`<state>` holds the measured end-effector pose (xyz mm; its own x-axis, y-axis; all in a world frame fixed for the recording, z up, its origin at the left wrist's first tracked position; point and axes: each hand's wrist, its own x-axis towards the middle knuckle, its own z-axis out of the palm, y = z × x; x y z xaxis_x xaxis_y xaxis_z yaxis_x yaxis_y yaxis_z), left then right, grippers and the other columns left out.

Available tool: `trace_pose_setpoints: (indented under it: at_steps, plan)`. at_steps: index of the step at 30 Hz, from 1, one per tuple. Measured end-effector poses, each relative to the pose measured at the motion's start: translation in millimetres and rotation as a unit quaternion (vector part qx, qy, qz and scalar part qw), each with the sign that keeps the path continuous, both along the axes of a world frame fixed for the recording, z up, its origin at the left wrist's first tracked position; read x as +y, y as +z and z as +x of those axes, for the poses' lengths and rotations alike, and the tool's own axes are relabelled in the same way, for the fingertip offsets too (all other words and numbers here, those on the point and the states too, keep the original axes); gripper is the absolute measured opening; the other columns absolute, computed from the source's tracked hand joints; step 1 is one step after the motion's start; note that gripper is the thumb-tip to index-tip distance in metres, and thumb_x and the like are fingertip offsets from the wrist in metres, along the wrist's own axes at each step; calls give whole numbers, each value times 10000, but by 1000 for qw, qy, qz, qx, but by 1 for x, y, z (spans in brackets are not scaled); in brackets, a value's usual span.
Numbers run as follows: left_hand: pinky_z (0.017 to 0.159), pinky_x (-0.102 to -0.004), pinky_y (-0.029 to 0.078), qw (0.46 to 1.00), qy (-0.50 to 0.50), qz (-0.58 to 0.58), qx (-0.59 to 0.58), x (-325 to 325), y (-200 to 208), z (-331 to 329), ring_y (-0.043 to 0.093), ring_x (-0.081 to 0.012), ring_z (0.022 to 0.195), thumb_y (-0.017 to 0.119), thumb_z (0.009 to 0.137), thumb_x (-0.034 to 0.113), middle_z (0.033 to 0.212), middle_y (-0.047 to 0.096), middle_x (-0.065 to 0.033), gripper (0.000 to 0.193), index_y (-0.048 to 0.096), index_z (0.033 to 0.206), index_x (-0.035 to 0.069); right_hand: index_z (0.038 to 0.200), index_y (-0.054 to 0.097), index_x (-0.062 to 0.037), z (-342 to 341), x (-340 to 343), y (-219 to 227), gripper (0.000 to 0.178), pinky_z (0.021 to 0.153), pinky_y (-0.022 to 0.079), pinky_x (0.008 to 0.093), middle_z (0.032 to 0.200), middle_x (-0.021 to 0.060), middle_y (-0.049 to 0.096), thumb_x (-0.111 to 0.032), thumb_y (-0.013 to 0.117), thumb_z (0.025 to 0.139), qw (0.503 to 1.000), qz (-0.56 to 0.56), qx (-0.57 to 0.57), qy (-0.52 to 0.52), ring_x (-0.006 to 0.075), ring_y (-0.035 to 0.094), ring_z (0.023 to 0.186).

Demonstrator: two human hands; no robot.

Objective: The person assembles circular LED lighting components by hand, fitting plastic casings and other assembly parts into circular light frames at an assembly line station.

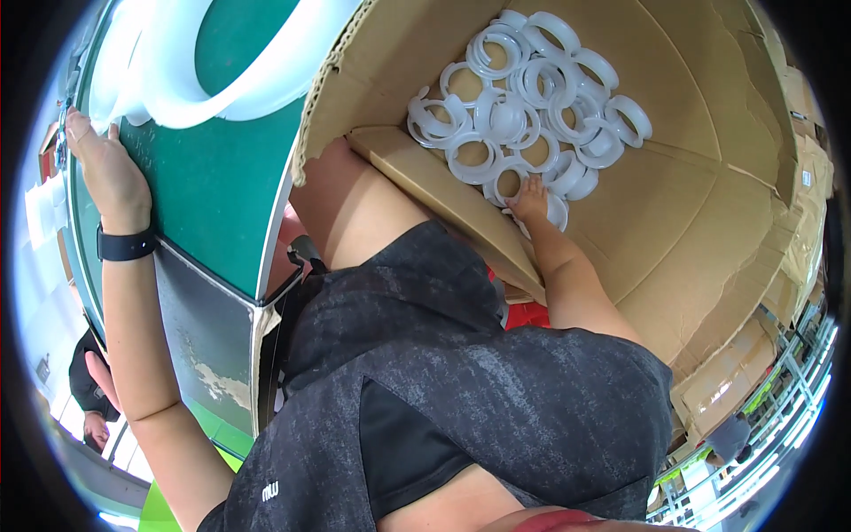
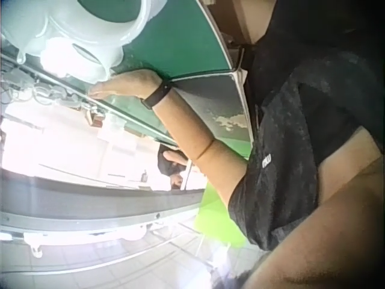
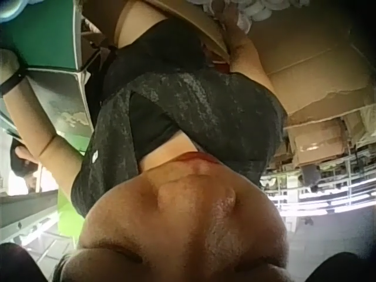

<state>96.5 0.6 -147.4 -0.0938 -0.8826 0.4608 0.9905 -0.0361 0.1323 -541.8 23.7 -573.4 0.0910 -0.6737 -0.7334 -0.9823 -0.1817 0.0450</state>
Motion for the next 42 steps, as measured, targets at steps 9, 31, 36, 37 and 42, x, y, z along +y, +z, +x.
trace_pose_setpoints:
  at_steps: [9,31,36,37,42]
  plan:
    - [1139,-487,167,996,68,54,-37,0,6,-12,147,-272,1424,358,990,458,1492,210,-197,634,256,1419,2,1346,468,-22,-28,-28,-90,713,996,433,384,1265,169,579,-370,645,750,950,15,-56,-308,317,561,1168]
    - [1144,-455,178,991,68,48,-102,6,19,-19,202,-319,1406,275,992,519,1510,170,-227,698,205,1436,-16,1139,607,22,18,-47,-36,481,860,470,446,1072,231,617,-299,654,784,929,-131,-287,-195,372,611,958]
    - [1134,-411,228,960,117,102,-232,14,27,-25,275,-299,1383,255,981,562,1512,221,-178,741,169,1462,6,1213,568,50,46,-2,-109,603,933,450,420,1198,253,592,-394,638,810,922,51,-257,-286,363,590,1080]
    - [1136,-409,223,949,125,114,-266,15,32,-31,276,-297,1383,252,977,571,1512,226,-176,748,162,1464,10,1247,538,56,54,2,-113,626,950,443,410,1222,246,583,-404,627,832,900,50,-219,-375,356,580,1103]
    - [1141,-417,193,936,183,130,-272,9,46,-59,230,-302,1403,226,994,523,1514,205,-198,692,145,1457,15,1387,346,45,73,10,-165,755,1038,370,396,1382,210,447,-373,656,840,780,98,-331,-522,326,469,1243]
